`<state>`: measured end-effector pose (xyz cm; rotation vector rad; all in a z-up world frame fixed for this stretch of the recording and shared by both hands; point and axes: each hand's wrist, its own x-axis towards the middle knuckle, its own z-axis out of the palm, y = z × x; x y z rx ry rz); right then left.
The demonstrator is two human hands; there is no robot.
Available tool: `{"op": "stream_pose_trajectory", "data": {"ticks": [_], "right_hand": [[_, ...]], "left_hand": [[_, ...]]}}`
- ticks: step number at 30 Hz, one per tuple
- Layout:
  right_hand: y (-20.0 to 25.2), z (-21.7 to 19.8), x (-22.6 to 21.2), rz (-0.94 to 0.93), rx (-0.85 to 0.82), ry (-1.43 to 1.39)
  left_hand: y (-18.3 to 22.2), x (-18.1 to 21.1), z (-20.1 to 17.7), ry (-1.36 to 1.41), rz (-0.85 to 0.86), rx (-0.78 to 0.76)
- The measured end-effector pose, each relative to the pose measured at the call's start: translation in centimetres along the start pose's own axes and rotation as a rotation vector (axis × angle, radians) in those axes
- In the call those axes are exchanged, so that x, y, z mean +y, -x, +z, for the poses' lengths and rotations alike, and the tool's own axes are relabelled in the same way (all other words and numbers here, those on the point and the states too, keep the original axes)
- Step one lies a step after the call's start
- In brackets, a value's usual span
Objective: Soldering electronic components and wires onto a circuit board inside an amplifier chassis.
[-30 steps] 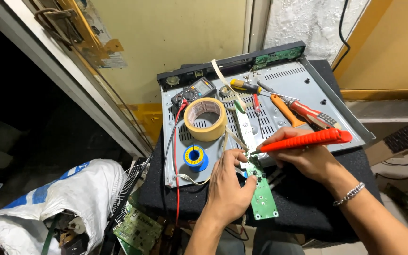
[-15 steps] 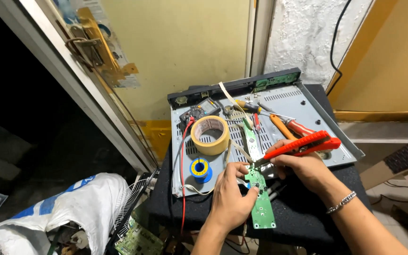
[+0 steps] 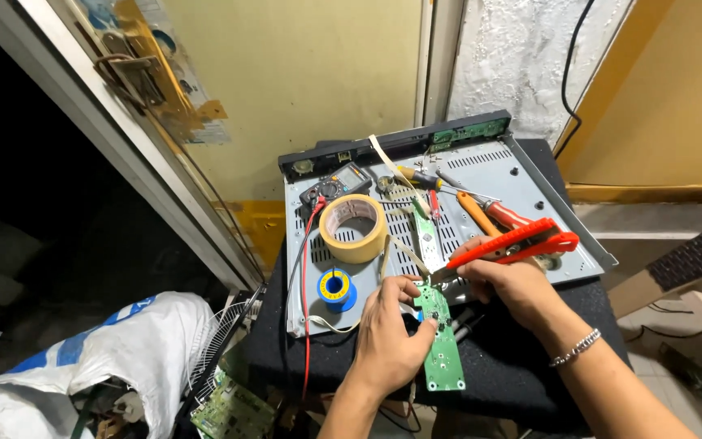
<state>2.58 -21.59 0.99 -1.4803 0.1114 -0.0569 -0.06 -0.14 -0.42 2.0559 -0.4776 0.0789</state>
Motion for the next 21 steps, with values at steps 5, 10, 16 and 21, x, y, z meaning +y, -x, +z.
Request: {"op": "stream_pose_trajectory", "data": {"ticks": [5, 10, 16, 21], "right_hand": [[0.3, 0.2, -0.7, 0.063, 0.082, -0.013], [0.7, 0.1, -0.9, -0.055, 0.043, -0.040], [1.1, 0.3, -1.0, -0.059, 0.058, 0.011], [1.0, 0.5, -1.2, 0.007, 0.036, 0.160]], "left_hand": [[-0.1, -0.4, 0.1, 0.003, 0.021, 0.003], [-0.1, 0.0, -0.3, 0.001, 0.038, 0.010], [-0.3, -0.4, 0.0, -0.002, 0.072, 0.045], [-0.4, -0.4, 0.0, 0.005, 0.059, 0.034]]}}
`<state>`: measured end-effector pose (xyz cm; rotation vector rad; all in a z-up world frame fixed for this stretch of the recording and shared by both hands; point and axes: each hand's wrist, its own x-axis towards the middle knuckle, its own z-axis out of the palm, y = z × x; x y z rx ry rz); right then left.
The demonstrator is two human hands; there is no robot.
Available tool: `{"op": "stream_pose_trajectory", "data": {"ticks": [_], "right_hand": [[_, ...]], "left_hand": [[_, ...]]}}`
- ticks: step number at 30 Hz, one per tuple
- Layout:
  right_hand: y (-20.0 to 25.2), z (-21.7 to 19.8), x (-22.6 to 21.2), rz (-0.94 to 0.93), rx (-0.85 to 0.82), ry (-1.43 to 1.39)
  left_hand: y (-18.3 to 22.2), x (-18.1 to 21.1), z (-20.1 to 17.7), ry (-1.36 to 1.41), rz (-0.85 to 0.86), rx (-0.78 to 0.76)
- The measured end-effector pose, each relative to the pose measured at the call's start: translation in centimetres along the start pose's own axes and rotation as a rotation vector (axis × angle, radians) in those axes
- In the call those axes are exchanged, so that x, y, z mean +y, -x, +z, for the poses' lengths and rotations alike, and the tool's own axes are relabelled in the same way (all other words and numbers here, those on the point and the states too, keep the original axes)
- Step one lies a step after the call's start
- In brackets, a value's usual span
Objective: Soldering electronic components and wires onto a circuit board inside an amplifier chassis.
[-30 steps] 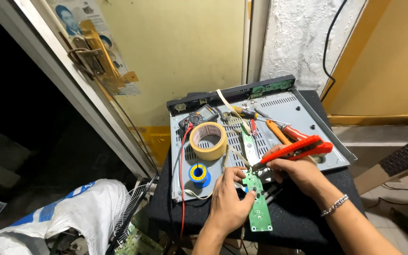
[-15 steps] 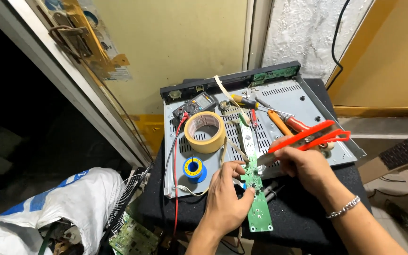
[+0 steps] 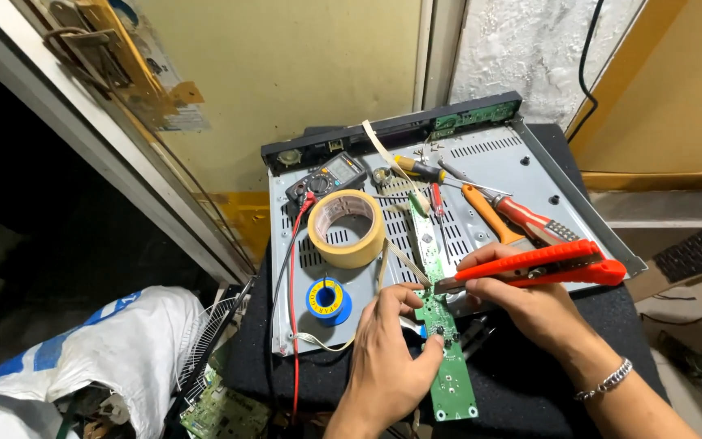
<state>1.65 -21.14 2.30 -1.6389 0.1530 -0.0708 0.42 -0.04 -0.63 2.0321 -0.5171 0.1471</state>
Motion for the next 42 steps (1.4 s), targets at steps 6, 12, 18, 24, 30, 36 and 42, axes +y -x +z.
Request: {"op": "stream_pose_trajectory", "data": {"ticks": [6, 12, 18, 24, 30, 36, 42], "right_hand": [[-0.3, -0.3, 0.8, 0.000, -0.042, -0.003], [-0.2, -0.5, 1.1, -0.018, -0.044, 0.020], [0.0, -0.5, 0.8, -0.023, -0.042, 0.088], [0.0, -1.2, -0.1, -0.129, -0.120, 0.275], [-0.9, -1.8, 0.8, -0.199, -0.213, 0.301], [-1.3, -0.4, 0.8, 0.034, -0.128, -0.158], [-1.4, -0.1, 1.1, 0.138, -0.017, -0.193]], "left_hand": [[-0.1, 0.3, -0.3, 0.020, -0.019, -0.009], [-0.1, 0.2, -0.2, 0.026, 0.004, 0.002], [-0.1, 0.3, -0.3, 0.030, 0.005, 0.007], [0.0, 0.3, -0.3, 0.026, 0.001, 0.001], [0.1, 0.3, -0.4, 0.013, 0.006, -0.016], [0.0, 0.2, -0.3, 0.021, -0.010, -0.027], [0.0, 0.2, -0.3, 0.027, -0.002, -0.019]]}}
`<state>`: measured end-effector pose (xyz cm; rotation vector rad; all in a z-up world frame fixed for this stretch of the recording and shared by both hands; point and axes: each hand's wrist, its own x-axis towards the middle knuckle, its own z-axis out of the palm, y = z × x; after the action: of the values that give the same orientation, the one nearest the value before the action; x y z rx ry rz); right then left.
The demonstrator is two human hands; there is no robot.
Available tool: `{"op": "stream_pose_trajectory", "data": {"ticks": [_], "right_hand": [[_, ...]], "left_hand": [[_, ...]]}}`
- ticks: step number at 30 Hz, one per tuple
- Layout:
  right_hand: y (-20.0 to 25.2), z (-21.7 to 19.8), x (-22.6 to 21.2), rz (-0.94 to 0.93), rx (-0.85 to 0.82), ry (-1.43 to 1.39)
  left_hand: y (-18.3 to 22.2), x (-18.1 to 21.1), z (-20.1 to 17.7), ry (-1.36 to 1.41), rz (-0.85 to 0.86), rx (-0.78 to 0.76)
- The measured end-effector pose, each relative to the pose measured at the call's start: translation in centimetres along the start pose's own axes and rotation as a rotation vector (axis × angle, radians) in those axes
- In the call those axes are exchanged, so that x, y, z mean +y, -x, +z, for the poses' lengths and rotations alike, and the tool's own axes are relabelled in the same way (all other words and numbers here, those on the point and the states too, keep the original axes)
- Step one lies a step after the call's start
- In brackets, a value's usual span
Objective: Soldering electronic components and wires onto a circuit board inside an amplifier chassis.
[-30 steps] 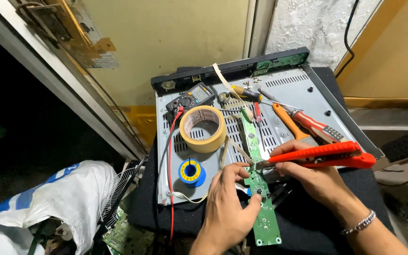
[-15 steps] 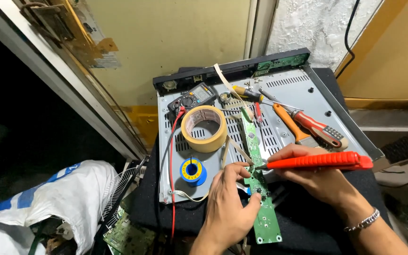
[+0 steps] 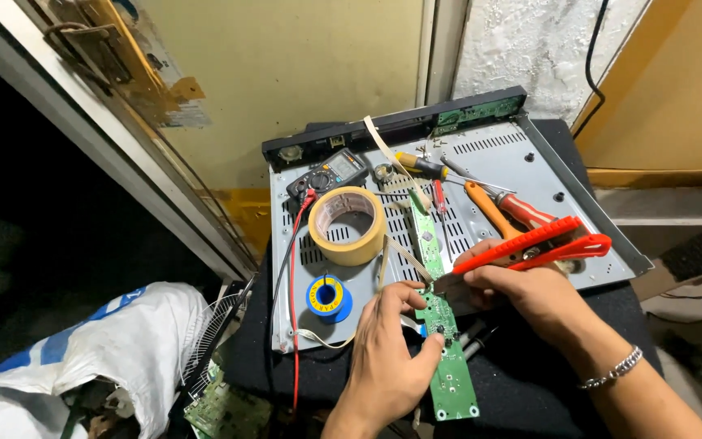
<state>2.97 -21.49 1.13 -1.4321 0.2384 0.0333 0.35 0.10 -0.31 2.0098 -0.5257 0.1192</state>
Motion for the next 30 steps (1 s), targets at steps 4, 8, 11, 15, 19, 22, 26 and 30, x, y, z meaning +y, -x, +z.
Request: {"op": "stream_pose_trajectory", "data": {"ticks": [4, 8, 11, 15, 19, 22, 26, 30], "right_hand": [[0.2, 0.1, -0.4, 0.027, 0.010, -0.027], [0.1, 0.1, -0.2, 0.055, 0.015, -0.060], [-0.1, -0.3, 0.2, 0.018, -0.010, -0.092], [0.4, 0.1, -0.9, 0.025, 0.066, -0.025], [0.1, -0.1, 0.0, -0.072, 0.037, -0.017], [0.5, 0.1, -0.3, -0.099, -0.002, 0.025], [0.6, 0.1, -0.2, -0.123, -0.022, 0.036], [0.7, 0.0, -0.4, -0.079, -0.010, 0.125]], "left_hand": [[0.0, 0.2, -0.1, 0.000, 0.018, 0.006], [0.0, 0.2, -0.1, 0.009, 0.009, 0.002], [0.0, 0.1, 0.0, -0.003, 0.007, -0.005], [-0.1, 0.1, -0.1, -0.002, 0.007, 0.002], [-0.1, 0.3, -0.2, 0.000, -0.016, -0.009], [-0.1, 0.2, -0.1, 0.008, -0.024, -0.016], [-0.1, 0.4, -0.3, 0.017, -0.016, -0.008], [-0.1, 0.4, -0.3, 0.014, -0.020, -0.006]]}}
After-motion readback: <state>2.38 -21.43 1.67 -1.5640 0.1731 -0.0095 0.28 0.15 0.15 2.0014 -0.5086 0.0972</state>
